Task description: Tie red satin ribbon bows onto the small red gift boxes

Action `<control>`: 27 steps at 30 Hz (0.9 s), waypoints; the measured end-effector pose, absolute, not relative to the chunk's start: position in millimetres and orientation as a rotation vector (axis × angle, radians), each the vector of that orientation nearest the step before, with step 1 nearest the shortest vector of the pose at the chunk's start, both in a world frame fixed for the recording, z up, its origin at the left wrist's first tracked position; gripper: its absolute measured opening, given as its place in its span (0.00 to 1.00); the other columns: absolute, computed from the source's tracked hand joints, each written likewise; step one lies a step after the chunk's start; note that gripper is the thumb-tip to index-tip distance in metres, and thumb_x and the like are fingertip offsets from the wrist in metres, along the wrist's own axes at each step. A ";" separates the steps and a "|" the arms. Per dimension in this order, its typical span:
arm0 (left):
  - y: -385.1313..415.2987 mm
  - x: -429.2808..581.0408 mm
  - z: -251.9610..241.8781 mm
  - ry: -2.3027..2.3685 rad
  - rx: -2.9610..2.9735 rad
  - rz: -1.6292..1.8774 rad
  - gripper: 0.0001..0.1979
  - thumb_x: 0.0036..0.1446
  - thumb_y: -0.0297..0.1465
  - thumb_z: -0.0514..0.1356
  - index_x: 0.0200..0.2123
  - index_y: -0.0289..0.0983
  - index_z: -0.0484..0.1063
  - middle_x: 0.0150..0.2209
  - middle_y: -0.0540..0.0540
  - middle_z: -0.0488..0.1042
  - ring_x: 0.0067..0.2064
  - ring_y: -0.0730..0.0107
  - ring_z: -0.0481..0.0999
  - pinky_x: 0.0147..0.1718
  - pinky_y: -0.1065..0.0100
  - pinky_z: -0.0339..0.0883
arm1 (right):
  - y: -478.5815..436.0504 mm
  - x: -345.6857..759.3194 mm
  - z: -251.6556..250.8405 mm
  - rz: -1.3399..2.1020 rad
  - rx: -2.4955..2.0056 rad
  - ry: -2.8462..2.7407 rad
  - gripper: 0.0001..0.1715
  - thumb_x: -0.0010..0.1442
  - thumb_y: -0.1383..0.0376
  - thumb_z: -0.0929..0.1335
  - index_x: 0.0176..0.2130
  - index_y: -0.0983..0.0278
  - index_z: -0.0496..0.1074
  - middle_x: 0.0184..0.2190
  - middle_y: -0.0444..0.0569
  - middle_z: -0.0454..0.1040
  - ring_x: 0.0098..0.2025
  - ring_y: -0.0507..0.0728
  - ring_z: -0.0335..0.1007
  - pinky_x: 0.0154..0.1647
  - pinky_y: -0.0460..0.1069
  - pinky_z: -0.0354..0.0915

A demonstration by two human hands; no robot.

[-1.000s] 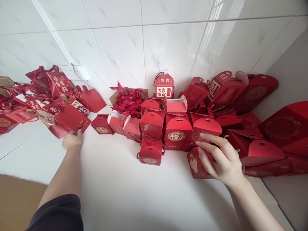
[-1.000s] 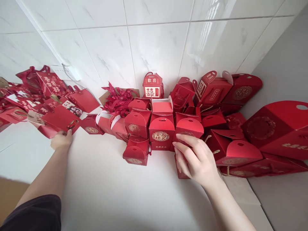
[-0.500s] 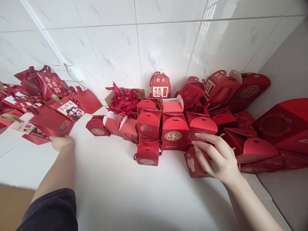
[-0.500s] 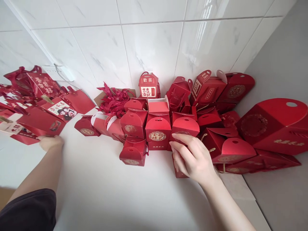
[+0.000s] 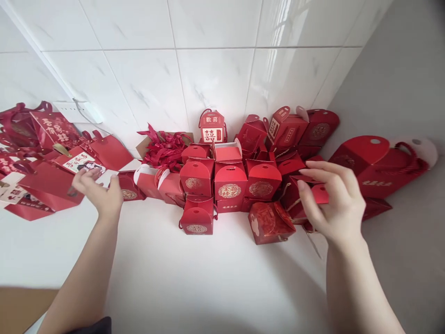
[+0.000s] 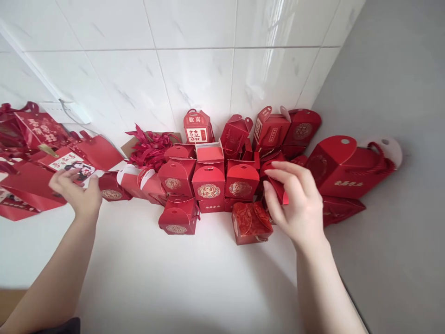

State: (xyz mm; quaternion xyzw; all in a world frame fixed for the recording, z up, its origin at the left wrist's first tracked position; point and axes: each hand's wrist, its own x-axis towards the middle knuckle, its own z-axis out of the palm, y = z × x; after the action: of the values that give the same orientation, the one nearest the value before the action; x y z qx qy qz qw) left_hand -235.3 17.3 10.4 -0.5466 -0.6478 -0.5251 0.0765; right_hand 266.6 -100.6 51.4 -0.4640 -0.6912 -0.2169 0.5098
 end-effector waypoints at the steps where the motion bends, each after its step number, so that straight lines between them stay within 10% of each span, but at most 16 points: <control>1: 15.7 -216.8 23.8 -1.859 -1.631 -1.598 0.23 0.60 0.29 0.59 0.56 0.31 0.56 0.64 0.33 0.46 0.60 0.56 0.64 0.56 0.53 0.64 | -102.5 273.1 55.8 -0.521 -1.150 -1.613 0.18 0.58 0.72 0.71 0.49 0.60 0.72 0.50 0.55 0.73 0.52 0.65 0.72 0.51 0.61 0.72; 6: -13.8 -118.0 79.7 -1.624 -2.244 -1.438 0.12 0.64 0.36 0.57 0.47 0.40 0.71 0.50 0.47 0.75 0.52 0.63 0.75 0.51 0.59 0.71 | -109.5 304.0 65.9 -0.505 -1.294 -1.403 0.14 0.61 0.68 0.69 0.48 0.57 0.73 0.44 0.55 0.75 0.43 0.62 0.74 0.42 0.57 0.74; 16: -29.7 -24.5 55.6 -1.194 -2.841 -0.607 0.26 0.67 0.42 0.51 0.67 0.52 0.54 0.70 0.50 0.55 0.69 0.58 0.58 0.70 0.43 0.35 | -107.3 311.8 71.7 -0.303 -1.344 -1.363 0.12 0.64 0.62 0.67 0.47 0.59 0.73 0.44 0.51 0.76 0.44 0.59 0.75 0.42 0.54 0.73; 27: -30.9 -28.3 41.8 -1.107 -2.800 -0.506 0.30 0.66 0.36 0.53 0.69 0.49 0.50 0.69 0.49 0.57 0.69 0.57 0.56 0.70 0.43 0.38 | 11.3 280.9 133.7 0.020 -1.853 -2.047 0.14 0.66 0.61 0.63 0.40 0.63 0.76 0.42 0.53 0.79 0.48 0.63 0.73 0.50 0.56 0.66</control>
State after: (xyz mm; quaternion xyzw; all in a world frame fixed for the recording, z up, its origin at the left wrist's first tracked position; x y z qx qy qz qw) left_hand -28.3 -30.9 41.8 -0.9161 -0.3623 -0.1657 0.0443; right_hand 280.9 11.3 133.7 -0.6589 -0.7280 0.0072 0.1892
